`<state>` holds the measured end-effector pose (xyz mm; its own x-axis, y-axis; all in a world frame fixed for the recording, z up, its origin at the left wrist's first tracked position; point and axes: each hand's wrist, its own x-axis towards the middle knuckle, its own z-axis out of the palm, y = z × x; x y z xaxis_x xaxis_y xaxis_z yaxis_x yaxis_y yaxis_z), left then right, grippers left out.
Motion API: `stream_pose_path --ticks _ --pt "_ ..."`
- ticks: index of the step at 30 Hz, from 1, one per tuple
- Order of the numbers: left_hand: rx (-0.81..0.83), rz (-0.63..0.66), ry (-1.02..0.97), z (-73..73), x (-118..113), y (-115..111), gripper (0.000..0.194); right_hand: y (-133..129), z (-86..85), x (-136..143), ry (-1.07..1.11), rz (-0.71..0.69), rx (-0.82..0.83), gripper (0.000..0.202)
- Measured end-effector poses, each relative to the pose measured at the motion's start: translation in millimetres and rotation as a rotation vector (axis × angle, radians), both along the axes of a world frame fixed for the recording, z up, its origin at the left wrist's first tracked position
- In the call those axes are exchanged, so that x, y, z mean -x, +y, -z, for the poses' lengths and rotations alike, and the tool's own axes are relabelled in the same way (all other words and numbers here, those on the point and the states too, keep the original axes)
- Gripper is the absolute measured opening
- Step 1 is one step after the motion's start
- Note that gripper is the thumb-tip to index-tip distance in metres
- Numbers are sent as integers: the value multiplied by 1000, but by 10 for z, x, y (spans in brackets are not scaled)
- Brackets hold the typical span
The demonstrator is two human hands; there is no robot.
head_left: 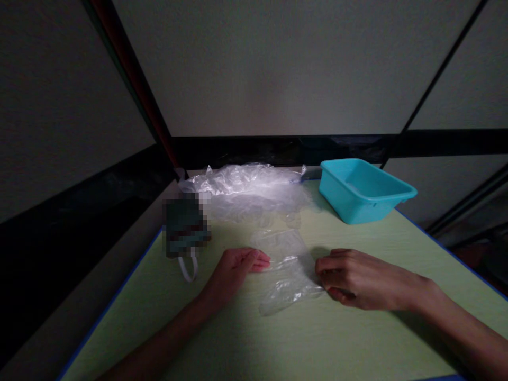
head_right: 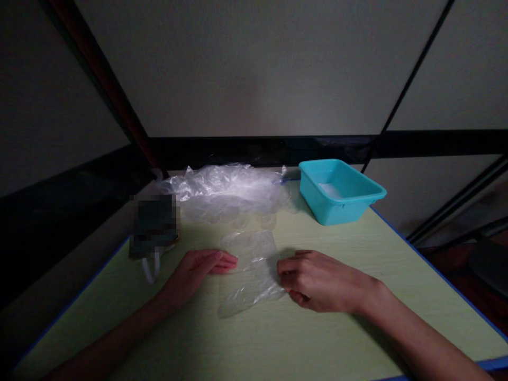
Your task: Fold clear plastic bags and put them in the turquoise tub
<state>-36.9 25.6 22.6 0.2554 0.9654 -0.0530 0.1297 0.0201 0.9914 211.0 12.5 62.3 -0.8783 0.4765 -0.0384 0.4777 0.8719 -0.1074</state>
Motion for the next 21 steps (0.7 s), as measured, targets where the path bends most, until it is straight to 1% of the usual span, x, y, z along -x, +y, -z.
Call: stream_pose_path --ticks 5,9,12,17,21 --pt "-3 -2 12 2 6 -2 33 10 66 -47 67 -4 -41 12" --pt "-4 5 9 18 6 -1 32 67 148 -76 175 -90 -141 14" --pt "-5 11 12 30 6 9 32 129 197 -73 178 -131 -182 14" --pt "-7 13 12 41 9 16 32 215 262 -69 181 -148 -202 19" --pt "-40 -1 29 28 7 -3 32 265 299 -80 200 -145 -171 25"
